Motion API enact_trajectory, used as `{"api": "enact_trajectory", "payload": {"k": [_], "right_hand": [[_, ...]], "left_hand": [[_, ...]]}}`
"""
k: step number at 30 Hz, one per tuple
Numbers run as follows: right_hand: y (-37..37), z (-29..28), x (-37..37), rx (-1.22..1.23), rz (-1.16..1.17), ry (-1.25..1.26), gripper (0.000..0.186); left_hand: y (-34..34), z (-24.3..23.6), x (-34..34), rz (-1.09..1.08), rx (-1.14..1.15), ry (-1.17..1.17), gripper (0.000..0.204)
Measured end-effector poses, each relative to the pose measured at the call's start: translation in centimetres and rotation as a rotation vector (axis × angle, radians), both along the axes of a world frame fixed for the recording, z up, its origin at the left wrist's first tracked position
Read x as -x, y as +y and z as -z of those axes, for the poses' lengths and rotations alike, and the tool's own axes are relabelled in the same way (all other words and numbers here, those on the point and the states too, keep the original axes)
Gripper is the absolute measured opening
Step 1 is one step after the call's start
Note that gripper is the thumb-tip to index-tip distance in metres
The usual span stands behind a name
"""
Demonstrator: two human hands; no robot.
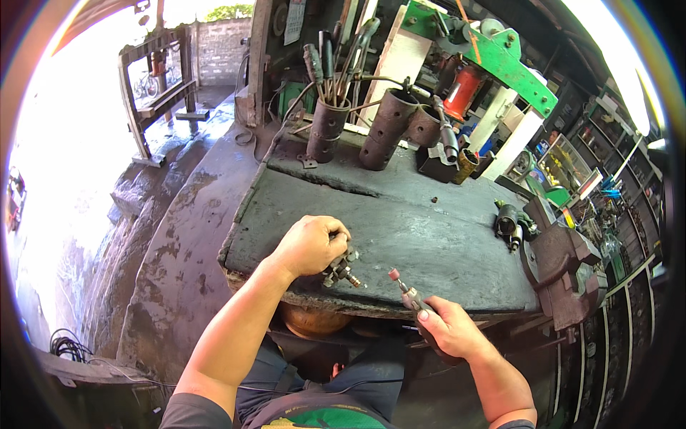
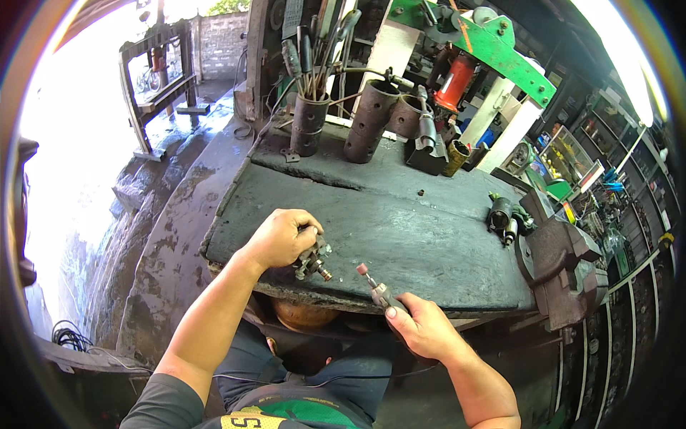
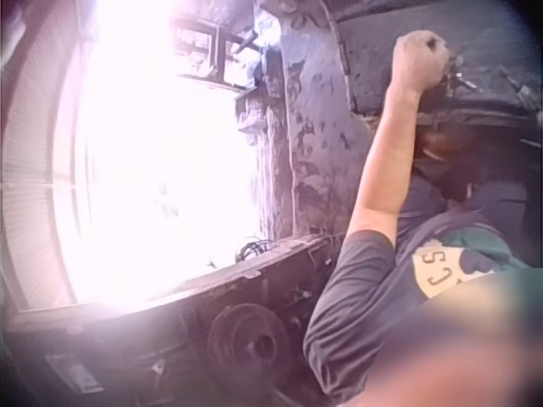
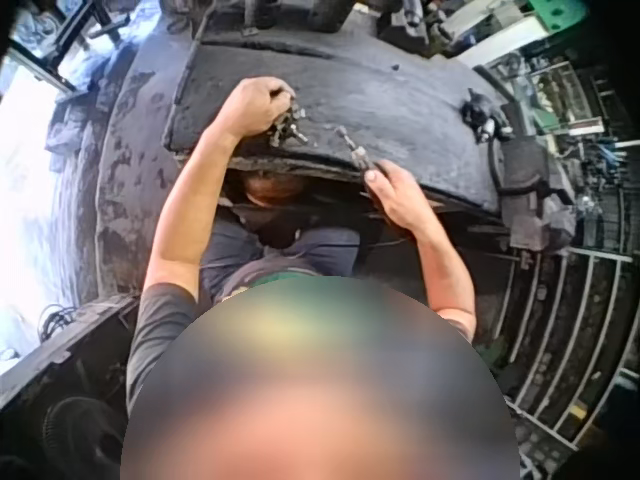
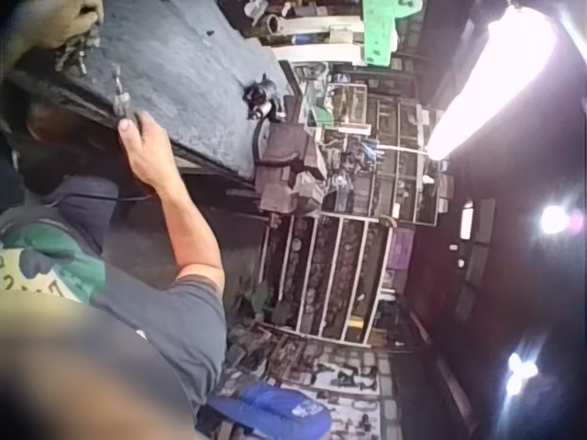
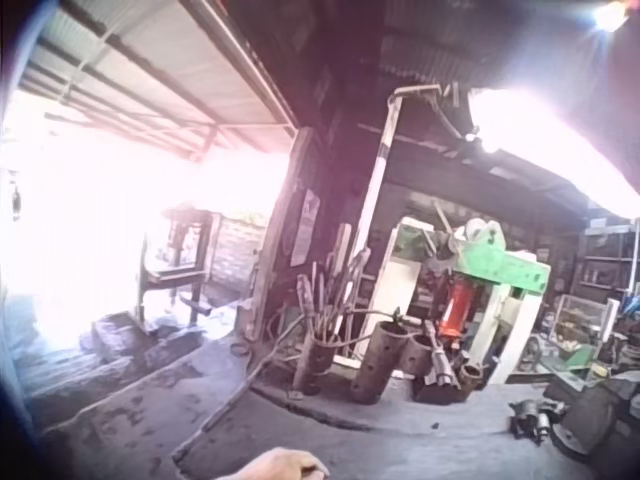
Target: The person uses a rotary tool to grind or polish a small metallic mechanical part on a workbench. The part is held in the left hand while the tool is operated with the right hand. The person repeatedly repositions the part to treat different surfaces.
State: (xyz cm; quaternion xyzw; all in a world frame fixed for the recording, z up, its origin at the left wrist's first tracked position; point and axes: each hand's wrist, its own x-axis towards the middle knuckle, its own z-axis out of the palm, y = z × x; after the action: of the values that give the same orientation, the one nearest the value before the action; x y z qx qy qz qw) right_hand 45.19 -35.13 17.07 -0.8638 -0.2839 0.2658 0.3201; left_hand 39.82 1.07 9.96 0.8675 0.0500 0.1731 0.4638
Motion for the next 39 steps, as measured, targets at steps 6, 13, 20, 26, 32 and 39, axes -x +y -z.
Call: {"api": "enact_trajectory", "payload": {"k": [6,13,20,26,32,39], "right_hand": [[0.7,-0.3,0.5,0.082,-0.133,-0.227,0.069],[2.9,-2.6,0.1,0.227,-0.249,-0.171,0.068],[2.8,-0.9,-1.0,0.086,-0.273,-0.168,0.066],[0.6,3.4,-2.6,-0.626,0.275,0.736,0.059],[-0.4,8.0,-1.3,-1.063,0.318,1.194,0.062],[-0.7,5.8,0.5,-0.74,0.35,0.706,0.06]], "left_hand": [[-0.4,-0.9,-1.6,-0.013,-0.1,0.089,0.03],[-0.4,-0.7,-1.4,-0.055,0.022,0.135,0.029],[-0.4,-0.7,-2.2,-0.075,-0.007,0.17,0.031],[-0.3,-0.1,-1.4,-0.099,-0.077,-0.094,0.035],[-0.3,0.5,-0.7,-0.058,-0.056,-0.144,0.037],[-1.0,0.2,-0.8,-0.033,-0.076,-0.111,0.031]]}}
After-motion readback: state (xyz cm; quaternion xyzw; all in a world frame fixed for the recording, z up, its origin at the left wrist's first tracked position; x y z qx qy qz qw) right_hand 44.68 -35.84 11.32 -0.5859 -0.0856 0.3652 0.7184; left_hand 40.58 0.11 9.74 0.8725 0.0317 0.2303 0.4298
